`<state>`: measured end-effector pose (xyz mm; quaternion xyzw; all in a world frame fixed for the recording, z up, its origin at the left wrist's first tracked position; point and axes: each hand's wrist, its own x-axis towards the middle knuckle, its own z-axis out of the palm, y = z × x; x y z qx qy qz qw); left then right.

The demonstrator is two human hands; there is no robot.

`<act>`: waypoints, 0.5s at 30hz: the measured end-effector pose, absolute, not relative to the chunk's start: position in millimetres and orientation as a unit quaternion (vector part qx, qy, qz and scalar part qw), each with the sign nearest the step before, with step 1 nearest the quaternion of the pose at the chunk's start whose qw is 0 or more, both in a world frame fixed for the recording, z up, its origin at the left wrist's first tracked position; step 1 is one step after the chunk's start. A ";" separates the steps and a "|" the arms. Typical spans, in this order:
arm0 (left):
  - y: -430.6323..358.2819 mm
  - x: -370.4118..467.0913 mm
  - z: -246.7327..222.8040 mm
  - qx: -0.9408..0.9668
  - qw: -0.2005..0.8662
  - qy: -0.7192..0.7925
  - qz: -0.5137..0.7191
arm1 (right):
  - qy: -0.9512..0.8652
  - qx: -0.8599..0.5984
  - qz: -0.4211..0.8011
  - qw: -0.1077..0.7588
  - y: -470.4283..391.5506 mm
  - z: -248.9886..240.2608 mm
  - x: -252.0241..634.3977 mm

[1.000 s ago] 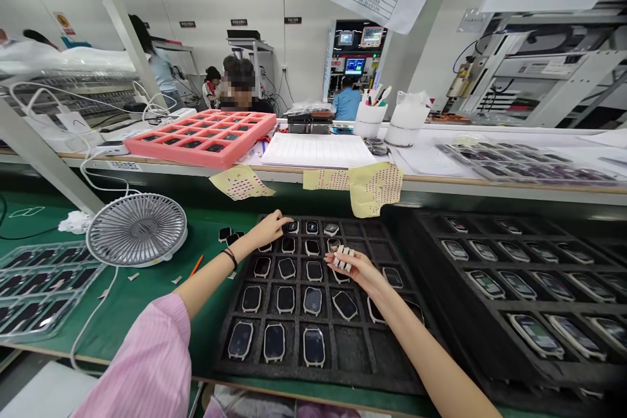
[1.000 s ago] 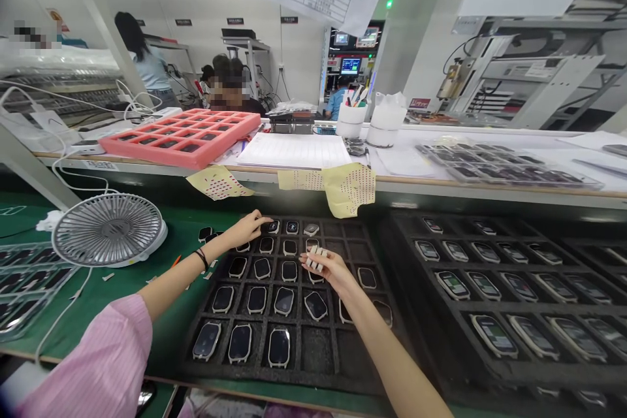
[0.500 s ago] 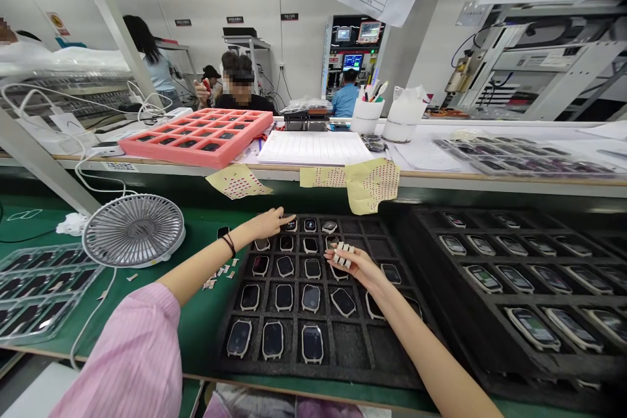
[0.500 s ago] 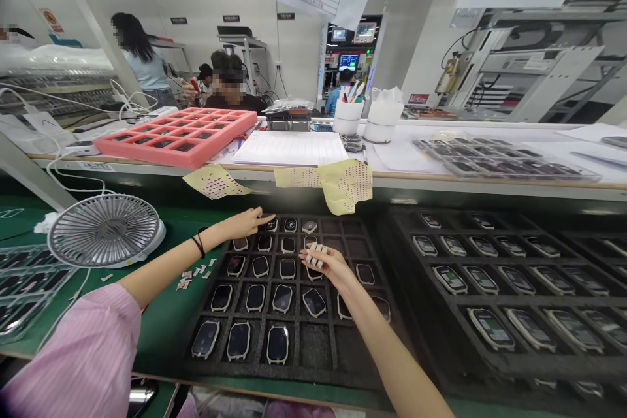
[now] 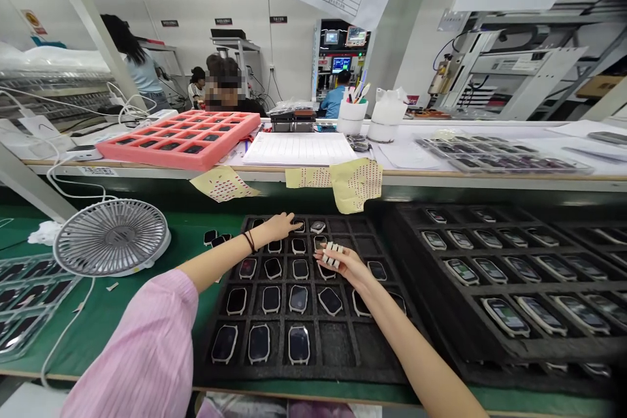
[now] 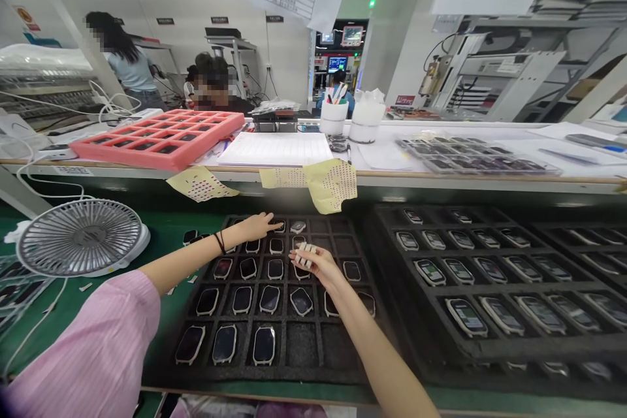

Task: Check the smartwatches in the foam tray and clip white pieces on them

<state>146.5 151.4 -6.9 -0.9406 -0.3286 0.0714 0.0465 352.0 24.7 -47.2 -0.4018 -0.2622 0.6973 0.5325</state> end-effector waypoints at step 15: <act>166.3 185.7 -1.9 -0.944 0.063 -0.311 0.087 | -0.257 -0.393 0.698 0.541 24.1 -44.2 350.9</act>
